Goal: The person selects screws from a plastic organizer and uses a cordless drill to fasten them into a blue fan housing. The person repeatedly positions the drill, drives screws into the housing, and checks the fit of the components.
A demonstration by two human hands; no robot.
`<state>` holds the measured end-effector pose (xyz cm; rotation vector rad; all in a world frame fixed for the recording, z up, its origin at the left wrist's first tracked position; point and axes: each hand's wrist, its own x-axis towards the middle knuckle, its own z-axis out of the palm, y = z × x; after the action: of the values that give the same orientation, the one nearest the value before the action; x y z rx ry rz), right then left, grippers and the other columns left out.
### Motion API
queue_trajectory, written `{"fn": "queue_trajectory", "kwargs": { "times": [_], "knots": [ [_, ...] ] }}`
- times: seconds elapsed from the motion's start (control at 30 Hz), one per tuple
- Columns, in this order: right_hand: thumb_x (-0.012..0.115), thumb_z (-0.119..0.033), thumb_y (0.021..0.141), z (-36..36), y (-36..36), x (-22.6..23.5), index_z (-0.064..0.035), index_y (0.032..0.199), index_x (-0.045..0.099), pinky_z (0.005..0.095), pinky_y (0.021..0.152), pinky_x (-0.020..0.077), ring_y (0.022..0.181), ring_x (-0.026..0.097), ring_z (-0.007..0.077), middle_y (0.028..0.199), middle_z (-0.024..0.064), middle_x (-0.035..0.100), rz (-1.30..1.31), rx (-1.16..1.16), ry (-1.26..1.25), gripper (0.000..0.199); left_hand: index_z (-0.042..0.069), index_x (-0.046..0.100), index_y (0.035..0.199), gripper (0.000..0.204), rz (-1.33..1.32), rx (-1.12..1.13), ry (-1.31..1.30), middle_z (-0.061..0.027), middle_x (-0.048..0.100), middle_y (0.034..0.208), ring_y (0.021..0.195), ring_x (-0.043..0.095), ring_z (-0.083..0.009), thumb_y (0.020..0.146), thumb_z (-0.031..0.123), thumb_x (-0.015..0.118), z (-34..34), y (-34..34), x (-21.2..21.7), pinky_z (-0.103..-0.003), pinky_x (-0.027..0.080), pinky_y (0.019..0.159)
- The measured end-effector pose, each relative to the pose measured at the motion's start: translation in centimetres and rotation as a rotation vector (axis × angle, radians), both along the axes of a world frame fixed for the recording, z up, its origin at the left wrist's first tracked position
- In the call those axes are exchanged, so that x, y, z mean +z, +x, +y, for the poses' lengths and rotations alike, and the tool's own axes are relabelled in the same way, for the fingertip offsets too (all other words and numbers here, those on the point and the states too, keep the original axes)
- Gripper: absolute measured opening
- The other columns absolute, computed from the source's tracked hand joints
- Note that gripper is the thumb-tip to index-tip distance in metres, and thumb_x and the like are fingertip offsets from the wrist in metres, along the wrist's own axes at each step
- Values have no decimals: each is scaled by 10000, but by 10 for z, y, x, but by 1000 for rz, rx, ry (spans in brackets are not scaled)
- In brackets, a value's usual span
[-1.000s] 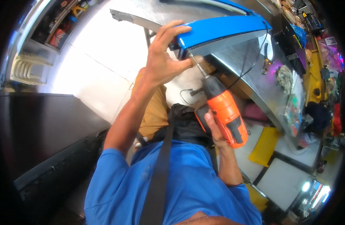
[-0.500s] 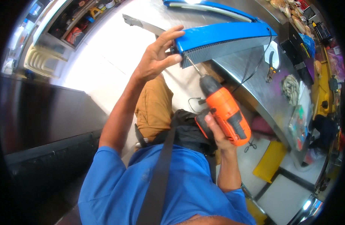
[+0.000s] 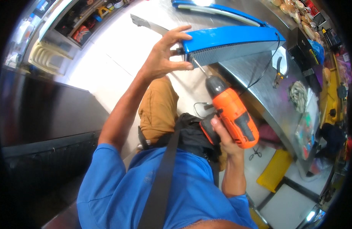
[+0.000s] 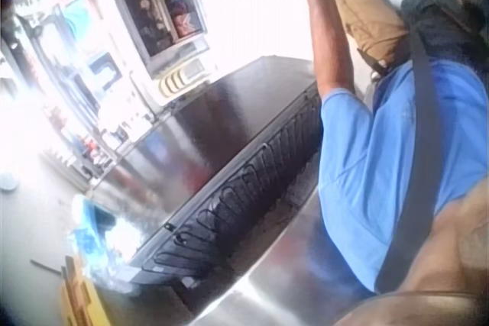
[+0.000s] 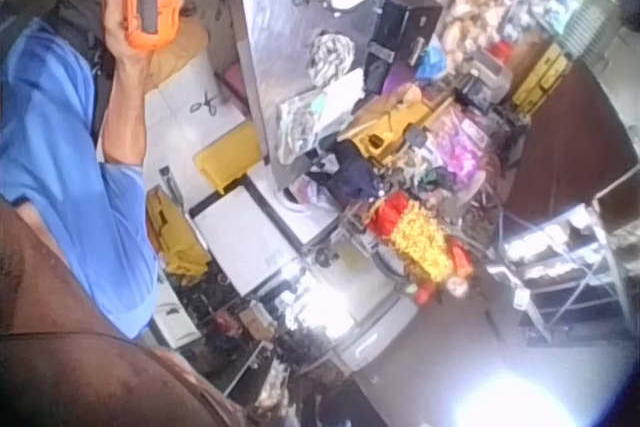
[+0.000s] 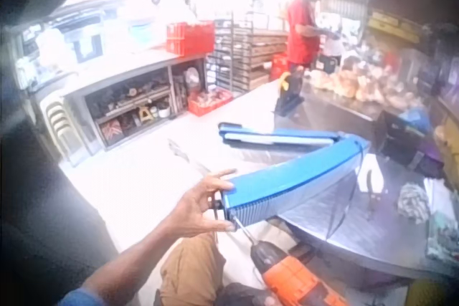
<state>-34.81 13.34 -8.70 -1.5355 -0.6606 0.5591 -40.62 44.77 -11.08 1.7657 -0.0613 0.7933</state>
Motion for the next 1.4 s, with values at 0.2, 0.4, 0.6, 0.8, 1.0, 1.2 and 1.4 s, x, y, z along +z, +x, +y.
{"fn": "queue_trajectory", "kwargs": {
  "times": [0.2,0.4,0.6,0.8,1.0,1.2,1.4],
  "knots": [
    [842,-70,872,0,-1,5,-18,1032,744,307,712,537,776,674,140,889,38,740,-39,16,-27,194,164,440,1530,1012,-26,280,225,-209,330,1622,1488,389,-440,679,313,967,-29,-3,-3,-569,528,1130],
    [836,-64,879,-2,-2,11,-26,1037,734,300,720,525,784,647,120,890,9,714,-20,-22,-23,192,-19,364,1542,1174,85,427,150,-302,486,1471,1348,561,-427,643,405,990,-40,10,-1,-514,564,1058],
    [808,-29,888,-1,-2,13,-32,1018,714,277,709,501,744,607,101,843,4,672,49,-30,-27,160,-57,521,1419,987,82,506,155,-249,699,1171,1062,743,-336,676,407,976,-40,18,5,-407,631,900],
    [702,-61,911,3,-3,26,67,1363,580,289,683,485,712,598,121,816,43,630,36,-79,-17,486,-32,557,1391,902,55,512,166,-212,725,1092,959,768,-282,699,378,965,-33,19,2,-368,648,825],
    [748,-69,926,-1,5,24,-5,1135,647,292,676,494,703,591,119,822,15,641,-160,-249,6,241,-18,508,1437,1021,52,460,129,-222,692,1150,1052,736,-335,666,461,976,-32,24,-3,-418,631,890],
    [795,-102,890,-57,77,67,-29,1223,662,324,834,514,887,617,144,981,26,655,-873,-371,-484,366,-6,390,1516,1243,111,445,205,-259,564,1326,1281,593,-419,610,631,955,-34,19,-1,-534,529,1071],
    [850,-136,772,-59,128,72,-19,1345,641,364,991,516,1060,703,253,1152,141,740,-806,-327,-760,621,-7,354,1516,1279,88,464,216,-255,525,1326,1262,588,-417,618,708,918,-36,29,-1,-512,541,1059]
  ]
}}
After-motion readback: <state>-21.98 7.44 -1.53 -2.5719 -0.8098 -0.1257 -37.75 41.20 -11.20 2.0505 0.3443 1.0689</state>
